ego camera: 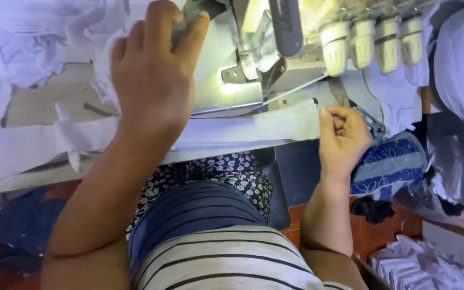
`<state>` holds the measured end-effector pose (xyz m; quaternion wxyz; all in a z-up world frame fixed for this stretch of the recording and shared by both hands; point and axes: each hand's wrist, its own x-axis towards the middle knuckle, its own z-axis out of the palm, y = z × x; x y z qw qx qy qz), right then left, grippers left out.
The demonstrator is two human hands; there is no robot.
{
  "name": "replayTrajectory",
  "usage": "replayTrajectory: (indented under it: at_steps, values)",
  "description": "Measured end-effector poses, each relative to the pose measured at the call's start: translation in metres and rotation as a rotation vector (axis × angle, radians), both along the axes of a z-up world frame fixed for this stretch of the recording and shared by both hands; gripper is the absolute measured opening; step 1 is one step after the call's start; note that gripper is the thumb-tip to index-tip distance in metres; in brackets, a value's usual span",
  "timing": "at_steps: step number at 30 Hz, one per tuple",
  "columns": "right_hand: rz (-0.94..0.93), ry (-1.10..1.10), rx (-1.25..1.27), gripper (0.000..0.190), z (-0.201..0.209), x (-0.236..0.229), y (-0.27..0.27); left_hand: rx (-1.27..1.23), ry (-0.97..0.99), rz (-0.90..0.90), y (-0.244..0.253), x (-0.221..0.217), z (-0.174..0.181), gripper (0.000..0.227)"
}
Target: Folding and sewing white fabric strips using an industrial overlock machine
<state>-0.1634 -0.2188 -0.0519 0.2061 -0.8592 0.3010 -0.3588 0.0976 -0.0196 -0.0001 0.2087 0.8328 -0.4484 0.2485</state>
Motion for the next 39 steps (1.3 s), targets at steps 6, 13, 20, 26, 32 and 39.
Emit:
replayTrajectory:
  at_steps: [6,13,20,26,32,39]
  values:
    - [-0.165,-0.138,0.400,0.006,-0.023,-0.057,-0.010,-0.225,0.404,-0.445,0.005,-0.068,0.013,0.024]
    - [-0.044,-0.047,0.258,0.019,-0.033,-0.045,0.001,-0.170,0.203,-0.712,-0.026,-0.115,-0.033,0.010]
    - [-0.087,-0.105,0.165,0.028,-0.028,-0.031,0.012,-0.252,0.360,-0.701,-0.044,-0.120,-0.041,0.018]
    - [-0.030,-0.113,0.089,0.023,-0.010,-0.033,0.028,-0.404,0.566,-0.838,-0.076,-0.125,-0.047,0.016]
    - [0.168,-0.395,0.588,0.018,0.008,-0.030,0.044,-0.487,0.744,-0.973,-0.084,-0.125,-0.049,0.007]
    - [0.299,-0.484,0.800,0.017,0.006,-0.026,0.047,-0.431,0.784,-0.946,-0.060,-0.123,-0.026,0.011]
